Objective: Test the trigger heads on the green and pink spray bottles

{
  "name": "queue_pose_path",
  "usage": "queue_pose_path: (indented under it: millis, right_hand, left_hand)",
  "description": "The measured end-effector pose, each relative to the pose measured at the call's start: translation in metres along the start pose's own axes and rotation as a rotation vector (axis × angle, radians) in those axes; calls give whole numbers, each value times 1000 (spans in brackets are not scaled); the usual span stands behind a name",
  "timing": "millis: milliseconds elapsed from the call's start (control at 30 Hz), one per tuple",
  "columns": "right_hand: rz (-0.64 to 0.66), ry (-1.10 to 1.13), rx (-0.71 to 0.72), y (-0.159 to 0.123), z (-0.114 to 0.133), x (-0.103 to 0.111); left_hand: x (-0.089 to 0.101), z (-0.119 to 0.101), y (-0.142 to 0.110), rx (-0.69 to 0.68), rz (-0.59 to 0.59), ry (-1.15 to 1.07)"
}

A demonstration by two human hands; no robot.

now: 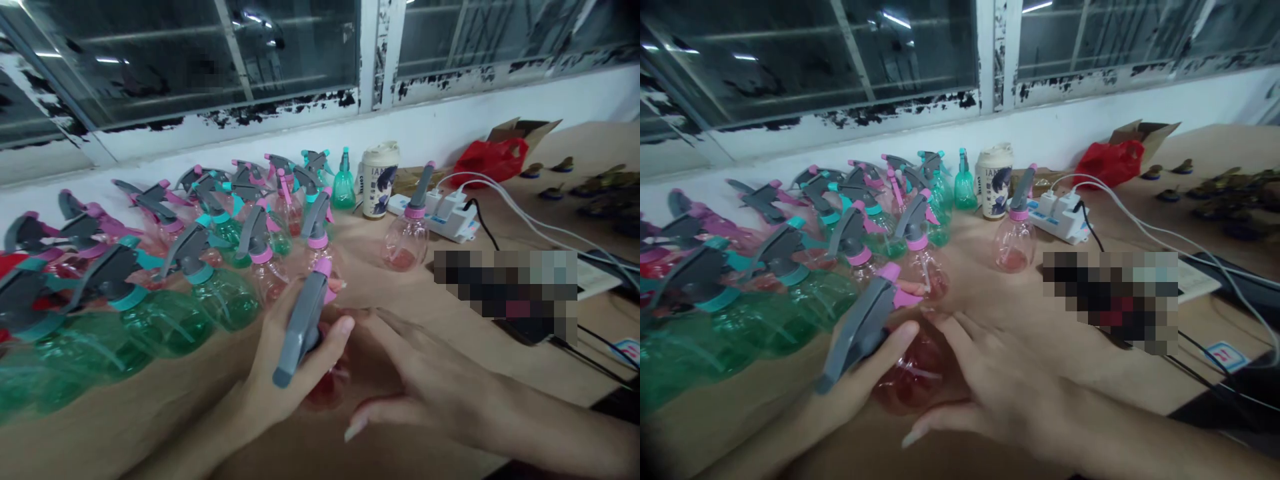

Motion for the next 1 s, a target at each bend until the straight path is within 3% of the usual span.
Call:
queue_pose_path:
  millis: [167,367,500,567,633,833,1000]
  right_hand:
    - [-97,-56,-78,-4,-6,3]
    - [-88,-231,-97,-10,-19,16]
    - [-120,-288,-168,-16,-37,38]
    - [-159,-371,-114,-14,-40,49]
    - [-200,-474,-59,-10,-44,59]
    - [-158,-529,-156,16,-85,68]
    - [-122,-646,-277,35,-97,73]
  left_hand:
    - [-34,-15,6,-13,79,-29]
    - [-56,-10,8,121,149,-154]
    - [-46,0,1,128,85,-21]
    - [-35,11,-7,142,34,57]
    - [-31,28,-19,200,69,109]
    - [-25,75,-46,363,261,308]
    - [-33,84,-49,353,295,330]
Point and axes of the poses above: each hand's wrist, its own y-axis towards the middle knuckle, its own x-axis out of the back of the hand, z = x × y, the point moved 10 cm from there along y, towards the middle knuckle, and after that the axes turned 7 degrees about -z, right-handed, at the moved point
